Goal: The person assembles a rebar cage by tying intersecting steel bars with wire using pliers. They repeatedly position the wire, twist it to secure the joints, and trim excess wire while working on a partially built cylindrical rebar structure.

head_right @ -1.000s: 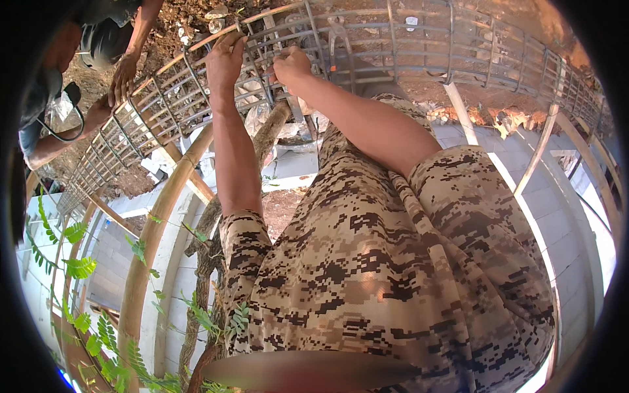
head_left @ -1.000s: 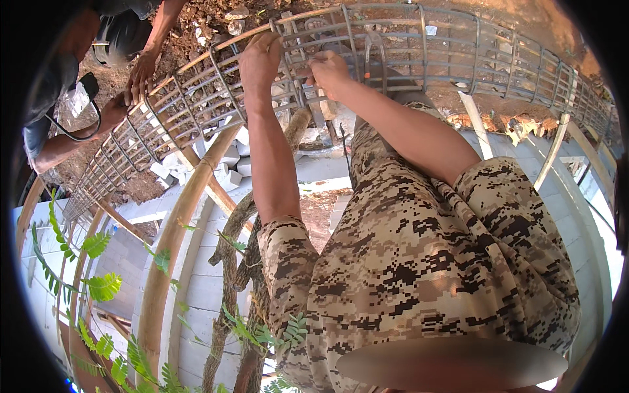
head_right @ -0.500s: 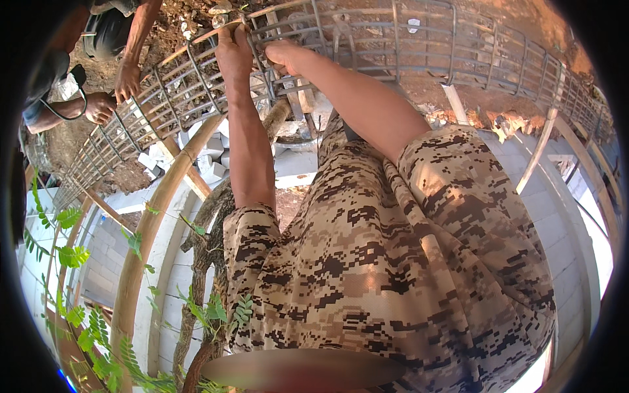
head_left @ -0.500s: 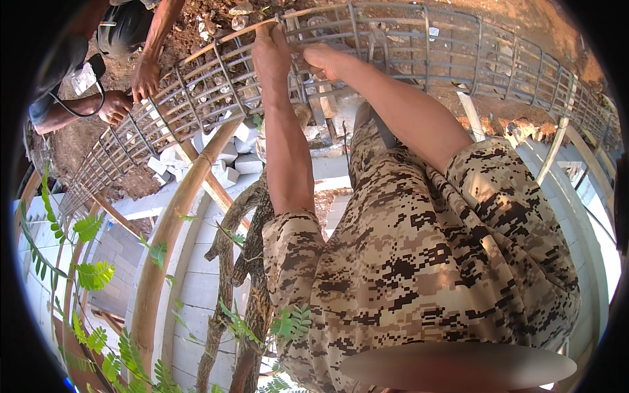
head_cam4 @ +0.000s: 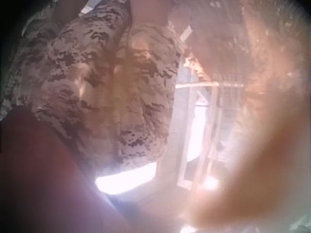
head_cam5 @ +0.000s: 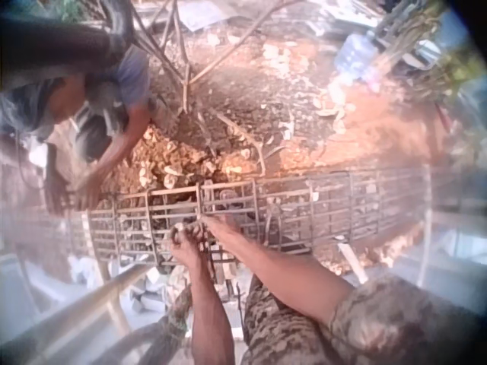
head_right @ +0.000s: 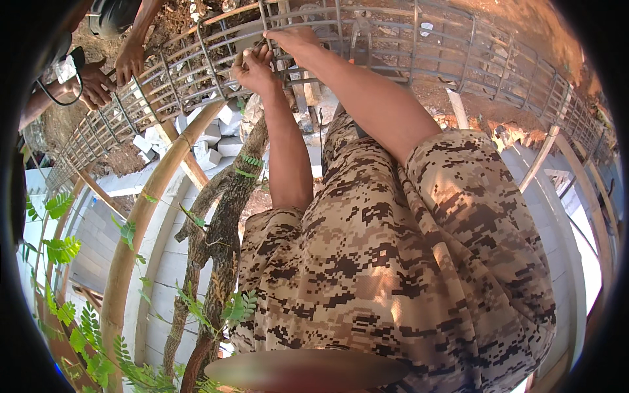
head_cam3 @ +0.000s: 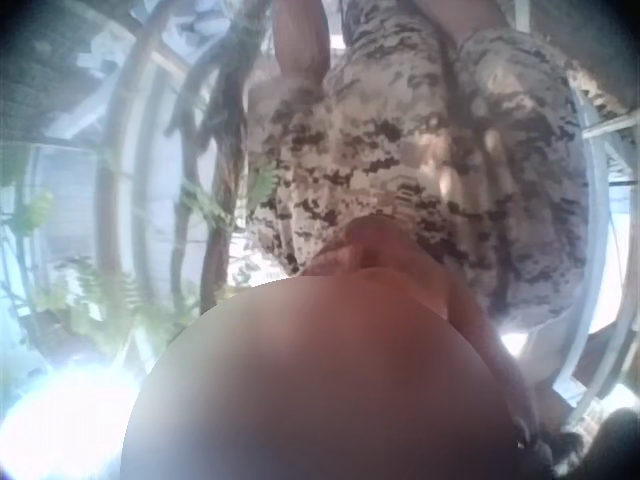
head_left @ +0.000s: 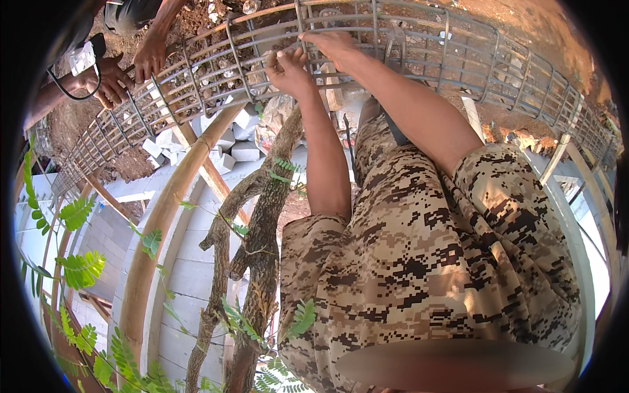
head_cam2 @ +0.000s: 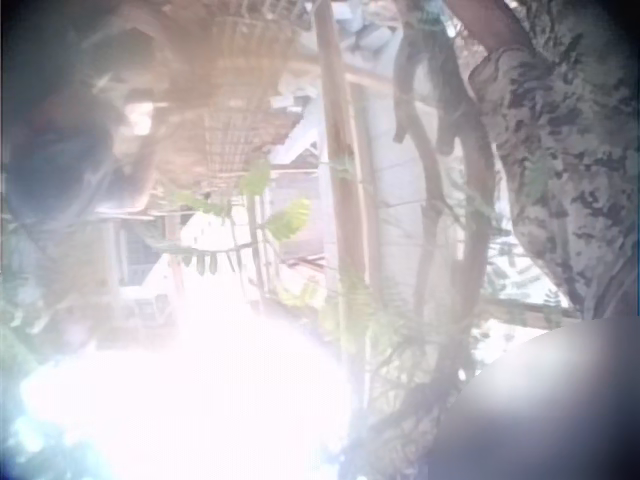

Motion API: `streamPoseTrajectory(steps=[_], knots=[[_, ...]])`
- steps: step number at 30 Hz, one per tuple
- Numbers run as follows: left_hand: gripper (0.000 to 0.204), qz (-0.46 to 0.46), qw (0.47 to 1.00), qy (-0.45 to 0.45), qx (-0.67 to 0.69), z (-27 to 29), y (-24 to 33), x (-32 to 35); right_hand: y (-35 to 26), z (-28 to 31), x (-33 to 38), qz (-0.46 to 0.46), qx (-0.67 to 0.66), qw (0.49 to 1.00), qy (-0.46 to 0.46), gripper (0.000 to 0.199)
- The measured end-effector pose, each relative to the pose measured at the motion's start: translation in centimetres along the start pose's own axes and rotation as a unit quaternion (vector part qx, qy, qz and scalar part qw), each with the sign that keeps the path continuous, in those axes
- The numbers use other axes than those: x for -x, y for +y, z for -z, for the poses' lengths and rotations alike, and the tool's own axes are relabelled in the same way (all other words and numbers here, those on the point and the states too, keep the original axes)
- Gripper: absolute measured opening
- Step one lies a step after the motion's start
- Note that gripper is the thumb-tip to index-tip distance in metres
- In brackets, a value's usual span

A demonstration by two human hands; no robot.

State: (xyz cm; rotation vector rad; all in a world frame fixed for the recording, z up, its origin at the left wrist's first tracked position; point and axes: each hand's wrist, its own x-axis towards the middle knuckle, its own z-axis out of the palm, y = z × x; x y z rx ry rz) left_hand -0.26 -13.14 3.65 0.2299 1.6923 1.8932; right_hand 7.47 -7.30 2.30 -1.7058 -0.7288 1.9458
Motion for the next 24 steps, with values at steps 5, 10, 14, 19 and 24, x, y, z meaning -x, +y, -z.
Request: streamPoseTrajectory(steps=[5, 10, 14, 19, 24], knots=[[0.029, 0.076, 0.985, 0.025, -0.156, -1.2, 1.5, -2.4, 0.3, -1.0, 1.3, 0.056, 0.01, 0.996, 0.071, 0.038], [0.019, 0.087, 0.985, 0.128, -0.072, -3.3, 1.2, -1.9, -0.5, -0.9, 2.7, 0.1, 0.028, 0.99, 0.092, 0.043], [0.027, 0.078, 0.978, 0.094, -0.17, -4.0, 0.2, -2.0, -1.1, -0.7, 3.2, 0.078, 0.092, 0.99, 0.076, 0.043], [0.022, -0.05, 0.954, 0.035, -0.294, -3.9, -1.2, -2.6, -1.5, -0.7, 2.8, 0.093, 0.096, 0.987, 0.092, 0.043], [0.02, 0.221, 0.971, -0.039, -0.084, -3.3, 0.1, -5.1, -1.4, -1.1, 2.6, 0.106, 0.184, 0.971, 0.111, 0.047]])
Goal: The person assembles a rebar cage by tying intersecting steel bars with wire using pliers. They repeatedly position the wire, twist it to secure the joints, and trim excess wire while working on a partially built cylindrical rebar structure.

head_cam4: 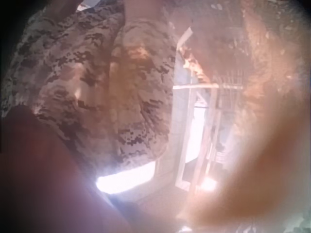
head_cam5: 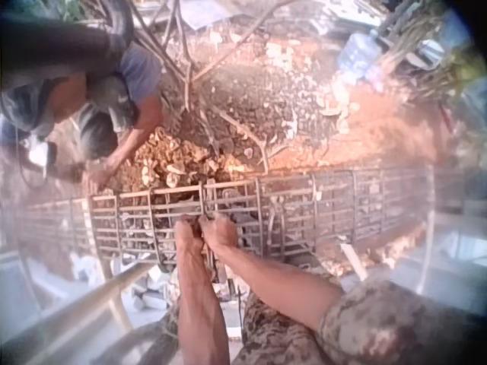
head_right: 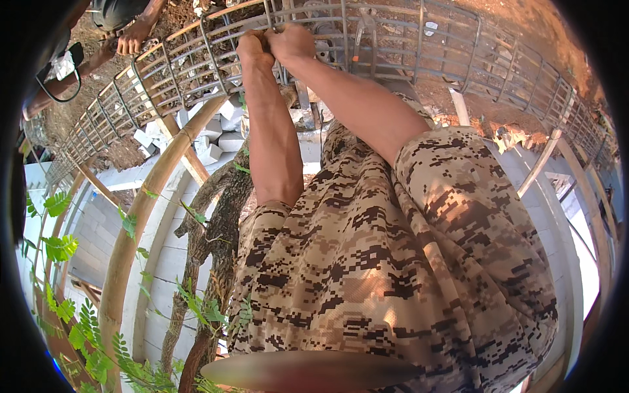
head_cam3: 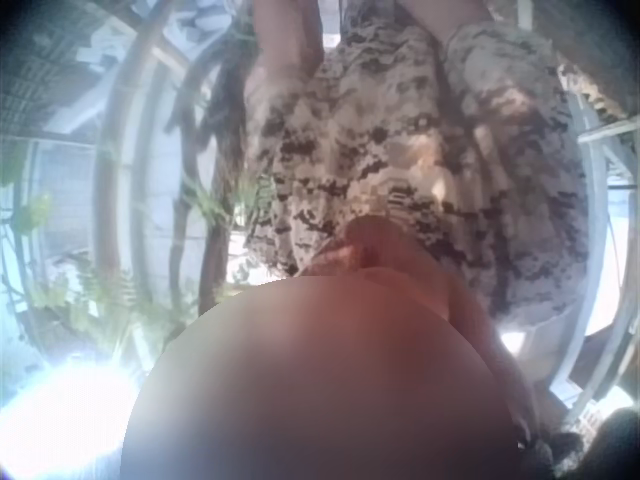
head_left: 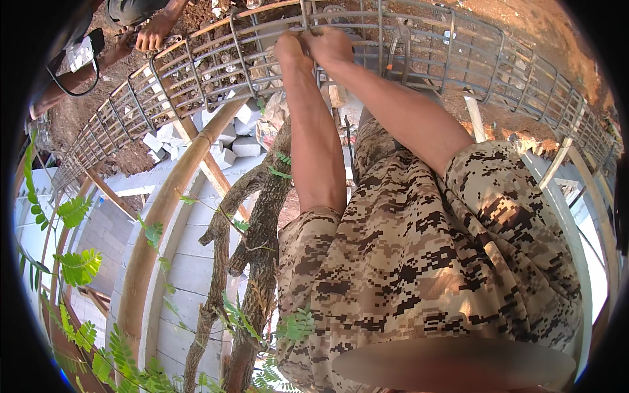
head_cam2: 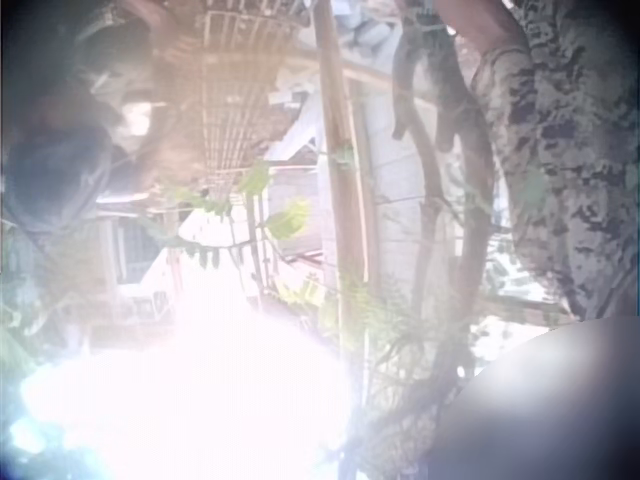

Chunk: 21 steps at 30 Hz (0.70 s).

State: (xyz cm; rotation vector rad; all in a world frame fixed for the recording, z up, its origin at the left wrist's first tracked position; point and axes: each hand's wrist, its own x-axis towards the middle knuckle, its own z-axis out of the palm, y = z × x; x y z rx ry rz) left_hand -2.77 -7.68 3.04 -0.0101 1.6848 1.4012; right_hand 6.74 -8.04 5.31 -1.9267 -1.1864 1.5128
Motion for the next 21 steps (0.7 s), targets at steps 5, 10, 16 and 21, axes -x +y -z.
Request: streamPoseTrajectory(steps=[5, 10, 16, 21], knots=[[0.045, 0.19, 0.975, 0.006, 0.119, 0.8, 3.1, -1.3, 0.4, -0.6, 0.3, -0.006, 0.027, 1.0, 0.013, 0.043], [0.053, 0.277, 0.959, -0.025, 0.052, 0.3, 4.4, -2.6, 0.8, -0.5, 0.2, -0.009, 0.044, 0.999, -0.006, 0.041], [0.038, 0.232, 0.962, 0.008, 0.145, 0.5, 2.8, -3.6, 0.4, -0.3, 0.1, -0.01, 0.034, 0.999, -0.004, 0.041], [0.039, 0.126, 0.978, 0.014, 0.165, 0.1, 1.7, -3.9, -0.3, -0.3, 0.3, -0.007, 0.023, 1.0, -0.013, 0.042]])
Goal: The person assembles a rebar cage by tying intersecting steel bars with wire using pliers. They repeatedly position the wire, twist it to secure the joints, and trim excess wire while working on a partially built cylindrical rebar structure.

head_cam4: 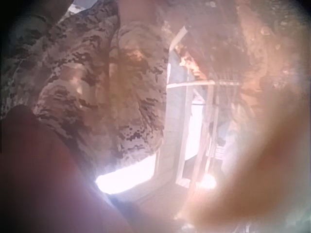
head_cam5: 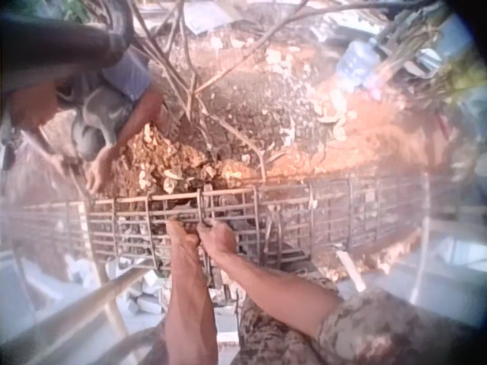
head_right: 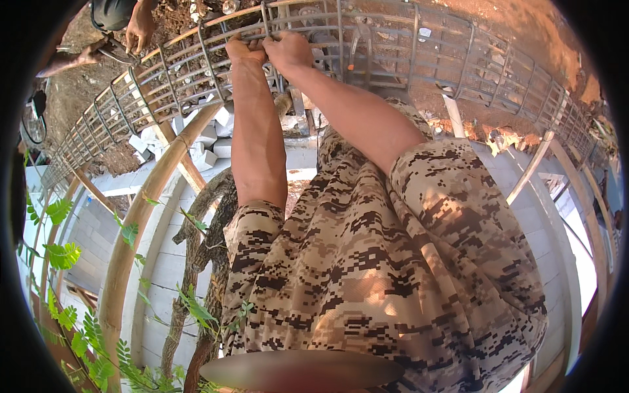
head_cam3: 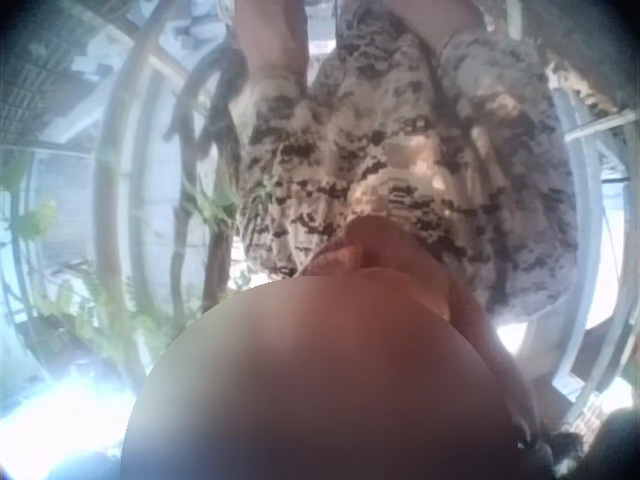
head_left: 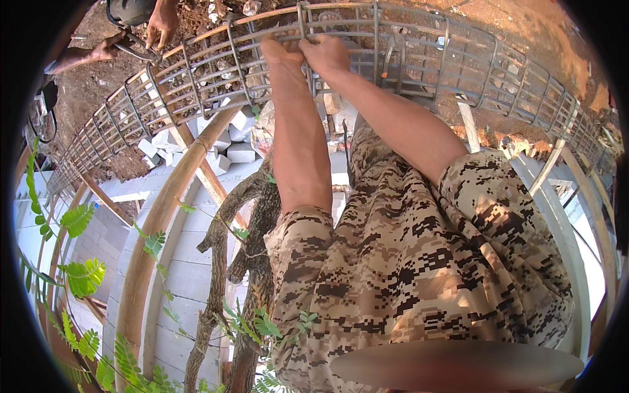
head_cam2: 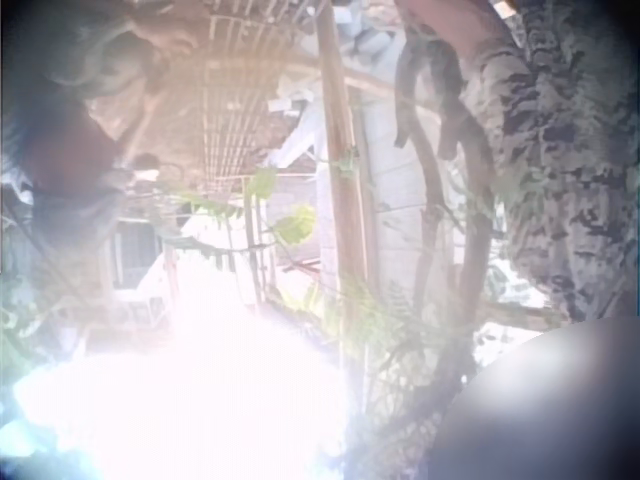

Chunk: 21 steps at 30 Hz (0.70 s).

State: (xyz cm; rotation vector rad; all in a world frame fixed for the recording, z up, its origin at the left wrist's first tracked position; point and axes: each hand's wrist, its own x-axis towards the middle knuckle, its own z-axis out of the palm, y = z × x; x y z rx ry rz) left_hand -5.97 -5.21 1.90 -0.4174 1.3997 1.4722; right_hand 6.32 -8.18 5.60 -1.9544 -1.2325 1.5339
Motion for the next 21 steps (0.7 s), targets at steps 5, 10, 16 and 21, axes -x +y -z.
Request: streamPoseTrajectory(steps=[5, 10, 16, 21], knots=[[0.065, 0.032, 0.998, -0.024, 0.039, 0.0, 0.5, 1.4, -0.7, 1.7, 1.0, 0.075, 0.115, 0.99, -0.015, 0.04], [0.087, 0.043, 0.99, -0.119, -0.056, 0.6, 1.4, 3.2, -3.2, 4.0, 0.4, 0.337, 0.371, 0.863, -0.059, 0.036], [0.1, 0.081, 0.988, -0.126, -0.041, 1.4, 1.4, 3.4, -8.4, 1.2, -4.9, 0.521, 0.404, 0.736, -0.154, 0.032], [0.101, 0.063, 0.988, -0.13, -0.063, 2.4, 1.2, 3.2, -9.0, 0.7, -6.7, 0.524, 0.436, 0.693, -0.232, 0.031]])
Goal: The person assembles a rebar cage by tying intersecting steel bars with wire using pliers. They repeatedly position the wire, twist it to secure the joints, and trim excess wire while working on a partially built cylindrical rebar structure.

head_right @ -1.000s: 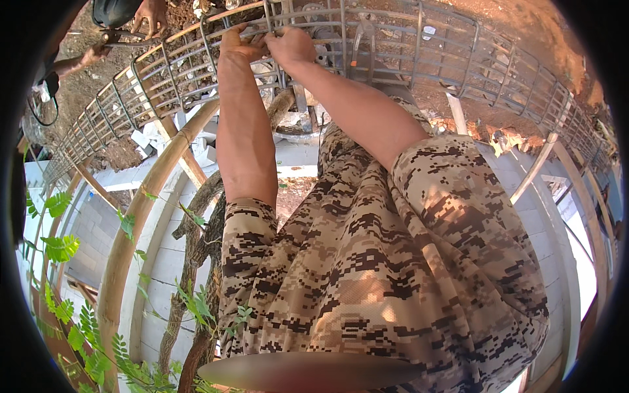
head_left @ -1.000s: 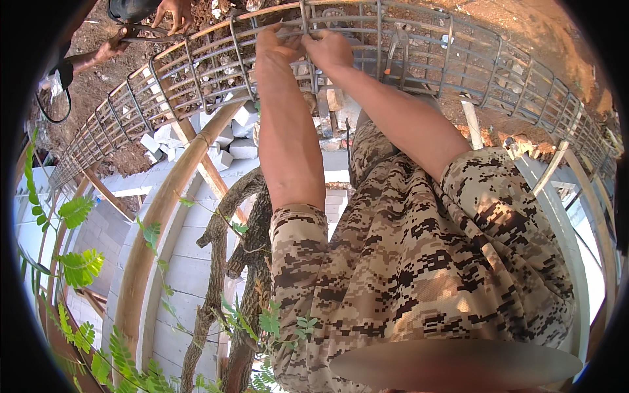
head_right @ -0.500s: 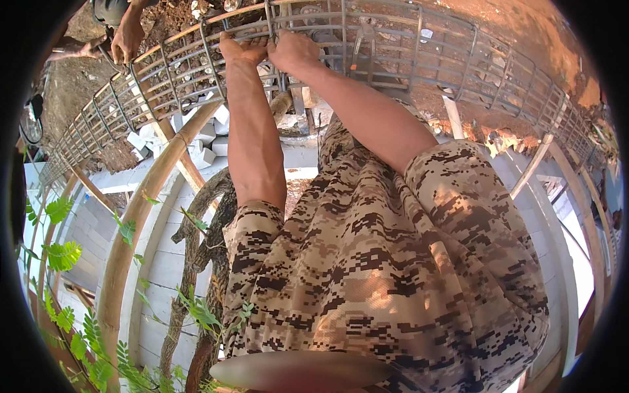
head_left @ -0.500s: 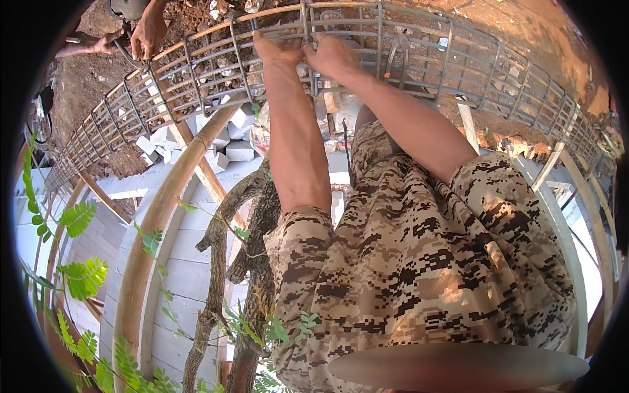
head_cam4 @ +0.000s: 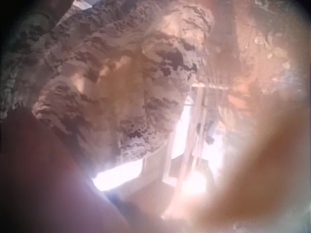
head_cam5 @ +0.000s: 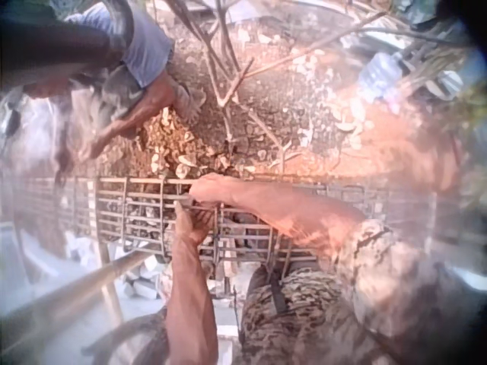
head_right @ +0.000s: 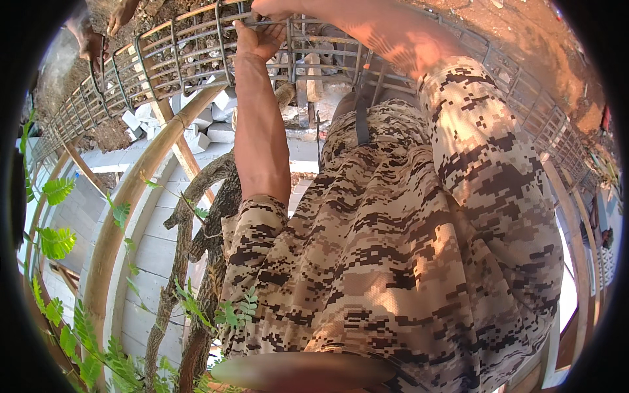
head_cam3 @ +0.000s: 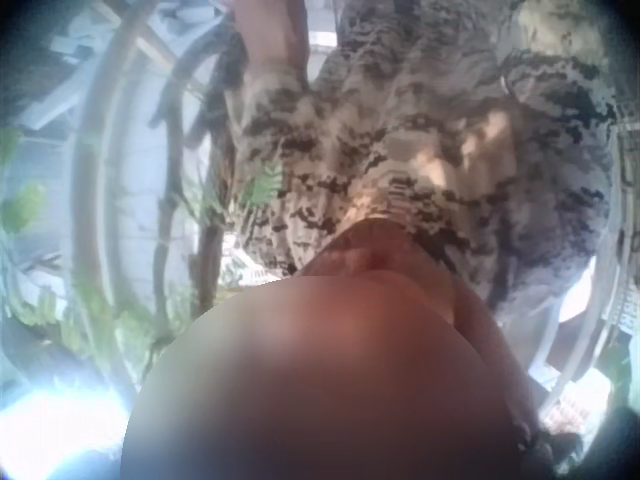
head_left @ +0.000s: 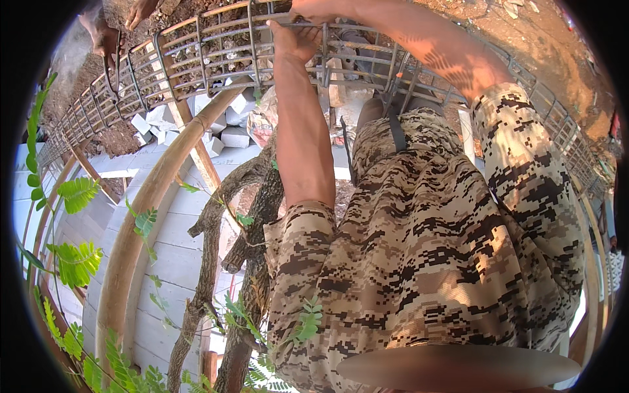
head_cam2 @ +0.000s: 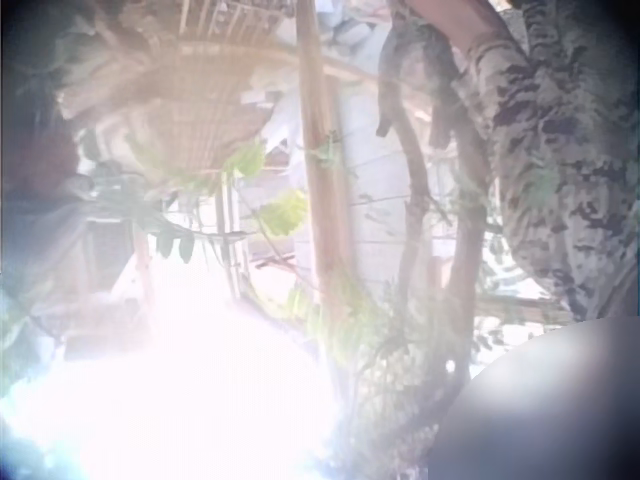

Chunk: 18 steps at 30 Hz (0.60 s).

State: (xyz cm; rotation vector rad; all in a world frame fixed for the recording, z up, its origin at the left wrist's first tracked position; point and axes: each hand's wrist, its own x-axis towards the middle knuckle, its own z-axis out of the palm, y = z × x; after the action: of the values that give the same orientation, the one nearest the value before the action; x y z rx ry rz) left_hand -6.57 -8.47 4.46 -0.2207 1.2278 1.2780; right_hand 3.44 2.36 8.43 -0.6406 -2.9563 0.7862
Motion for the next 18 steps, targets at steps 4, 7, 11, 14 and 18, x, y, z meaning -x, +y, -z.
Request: streamPoseTrajectory(steps=[4, 7, 11, 14, 18], knots=[[0.079, -0.027, 0.992, 0.03, -0.122, 0.1, -1.1, 1.8, 0.4, 0.2, 0.1, 0.019, -0.002, 1.0, -0.019, 0.03], [0.052, -0.142, 0.937, 0.115, -0.299, -0.7, -3.3, 3.3, 0.6, 0.1, 0.1, 0.029, -0.006, 0.999, -0.026, 0.029], [0.027, -0.322, 0.82, 0.203, -0.426, -2.6, -6.7, 3.8, 1.2, -0.1, 0.3, 0.038, -0.007, 0.999, -0.035, 0.028], [0.028, -0.337, 0.715, 0.237, -0.564, -3.7, -8.0, 3.3, 1.8, -0.1, 0.6, 0.037, -0.009, 0.998, -0.04, 0.027], [0.034, -0.315, 0.717, 0.241, -0.573, -3.9, -8.7, 2.7, 2.5, 0.1, 1.0, 0.04, -0.021, 0.998, -0.051, 0.026]])
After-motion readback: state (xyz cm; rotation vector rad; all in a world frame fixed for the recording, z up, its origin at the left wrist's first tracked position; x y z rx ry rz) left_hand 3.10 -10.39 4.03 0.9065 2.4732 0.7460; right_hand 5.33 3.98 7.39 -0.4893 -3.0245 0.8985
